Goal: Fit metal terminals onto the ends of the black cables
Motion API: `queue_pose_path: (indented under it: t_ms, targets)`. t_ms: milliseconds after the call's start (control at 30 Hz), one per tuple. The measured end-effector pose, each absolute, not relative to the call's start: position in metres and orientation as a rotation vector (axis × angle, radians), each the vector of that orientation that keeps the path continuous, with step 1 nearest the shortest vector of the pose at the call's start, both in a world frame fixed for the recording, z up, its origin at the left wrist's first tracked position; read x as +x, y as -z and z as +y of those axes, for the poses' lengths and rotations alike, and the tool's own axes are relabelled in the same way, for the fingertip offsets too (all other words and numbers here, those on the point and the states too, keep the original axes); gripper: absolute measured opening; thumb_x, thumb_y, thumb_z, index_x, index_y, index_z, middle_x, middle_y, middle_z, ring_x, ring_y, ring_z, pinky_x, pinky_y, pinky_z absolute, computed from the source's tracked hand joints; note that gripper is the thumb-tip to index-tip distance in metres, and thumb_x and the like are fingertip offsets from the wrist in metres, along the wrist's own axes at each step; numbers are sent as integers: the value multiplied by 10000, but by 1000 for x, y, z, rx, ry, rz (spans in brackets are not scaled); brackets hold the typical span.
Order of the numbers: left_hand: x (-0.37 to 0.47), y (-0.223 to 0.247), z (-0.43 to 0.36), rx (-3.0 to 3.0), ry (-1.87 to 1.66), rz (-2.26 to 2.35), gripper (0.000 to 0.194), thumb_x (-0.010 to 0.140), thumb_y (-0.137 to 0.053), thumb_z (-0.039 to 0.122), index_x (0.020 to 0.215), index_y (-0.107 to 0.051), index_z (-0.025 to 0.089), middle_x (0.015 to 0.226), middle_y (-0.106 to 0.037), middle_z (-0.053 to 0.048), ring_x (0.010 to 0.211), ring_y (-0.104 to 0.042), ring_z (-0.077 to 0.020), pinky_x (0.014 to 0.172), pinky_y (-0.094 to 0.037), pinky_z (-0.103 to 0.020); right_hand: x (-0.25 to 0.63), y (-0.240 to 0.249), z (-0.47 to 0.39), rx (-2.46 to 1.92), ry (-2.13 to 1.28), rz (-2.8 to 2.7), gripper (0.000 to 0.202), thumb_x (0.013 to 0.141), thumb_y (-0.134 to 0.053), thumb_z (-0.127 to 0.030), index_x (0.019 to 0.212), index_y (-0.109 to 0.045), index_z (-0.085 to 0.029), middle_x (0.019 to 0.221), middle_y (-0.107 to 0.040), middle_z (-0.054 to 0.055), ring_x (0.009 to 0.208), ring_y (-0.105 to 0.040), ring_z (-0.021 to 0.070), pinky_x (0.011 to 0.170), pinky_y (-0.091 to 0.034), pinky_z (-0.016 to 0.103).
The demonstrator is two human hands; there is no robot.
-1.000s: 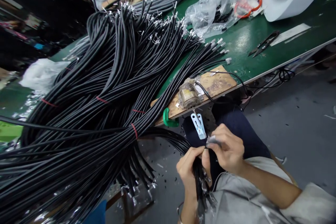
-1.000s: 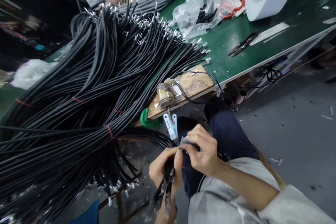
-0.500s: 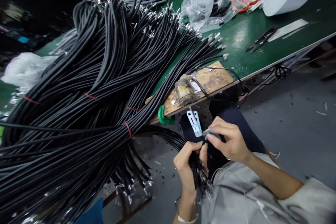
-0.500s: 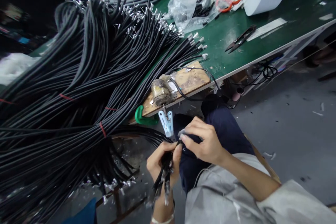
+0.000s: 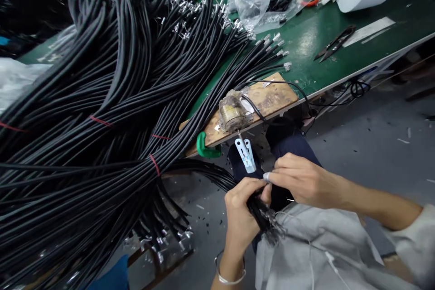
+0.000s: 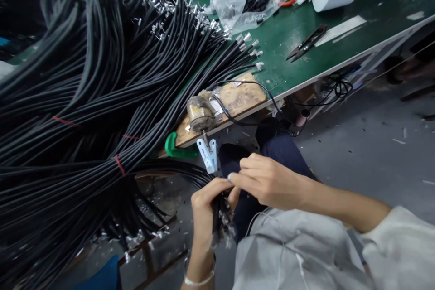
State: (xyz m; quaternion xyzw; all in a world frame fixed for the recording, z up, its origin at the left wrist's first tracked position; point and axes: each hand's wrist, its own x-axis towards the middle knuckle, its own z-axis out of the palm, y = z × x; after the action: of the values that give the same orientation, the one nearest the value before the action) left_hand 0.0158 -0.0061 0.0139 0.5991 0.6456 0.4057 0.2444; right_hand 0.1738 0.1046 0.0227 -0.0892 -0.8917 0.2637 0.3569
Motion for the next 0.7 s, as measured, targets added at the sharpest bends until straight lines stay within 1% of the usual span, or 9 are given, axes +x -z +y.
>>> queue_pose_path:
  t_ms: [67,133,233,300,333,367,433,567,700]
  targets:
    - [17,-12,-6,1650,-1145,1776,111,800,-654,99,868,-710,167,755,-705,-31,636,-652,-132,606,-504,-217,175,-24,99,-138,-551,-2333,249,957,-394,-125,983,-641,-132,685,-649,74,661,-559,195,604,-441,336]
    - [20,-9,-5,1639,-1224,1809,90,804,-660,108,857,-702,167,736,-697,-27,632,-649,-135,599,-505,-222,178,-22,92,-178,-573,-2279,239,950,-403,-119,999,-636,-146,724,-670,78,644,-542,191,582,-424,337]
    - [27,-3,-4,1596,-1339,1859,57,806,-674,114,784,-670,167,685,-651,-10,592,-618,-121,573,-492,-219,184,-18,86,-519,-714,-2084,144,896,-539,-117,962,-655,-171,726,-675,55,633,-524,171,601,-437,326]
    - [31,1,-3,1578,-1384,1866,80,802,-682,113,754,-651,168,673,-630,-1,582,-605,-113,568,-487,-217,187,-16,86,-778,-845,-1996,24,846,-656,-179,844,-680,-179,683,-662,35,635,-532,165,615,-448,315]
    - [33,3,-3,1571,-1398,1866,87,802,-683,110,748,-647,169,672,-625,1,584,-603,-112,570,-486,-219,187,-15,86,-868,-925,-1988,59,829,-687,-215,781,-686,-179,657,-652,26,626,-534,159,604,-444,303]
    - [34,5,-3,1568,-1403,1863,89,803,-681,108,750,-647,171,673,-624,2,587,-603,-113,573,-486,-221,186,-14,86,-935,-1008,-1996,112,826,-691,-235,730,-688,-177,633,-641,18,608,-529,149,582,-432,288]
    - [36,8,-2,1574,-1393,1852,89,807,-675,103,758,-651,173,680,-627,0,600,-609,-116,579,-487,-224,184,-12,86,-1012,-1126,-1987,182,836,-660,-223,665,-684,-167,582,-605,2,560,-503,127,535,-400,265]
    - [37,10,-1,1583,-1367,1842,93,810,-673,100,756,-649,172,671,-612,6,598,-606,-115,586,-480,-222,177,-8,80,-1078,-1163,-1906,205,814,-598,-149,619,-659,-154,536,-543,-9,523,-461,114,500,-367,257]
    - [35,9,-1,1589,-1351,1861,65,810,-676,104,808,-675,169,672,-611,7,582,-584,-109,563,-451,-214,172,-5,71,-1030,-1037,-1863,147,804,-590,-107,679,-651,-153,609,-611,17,571,-509,133,543,-418,273]
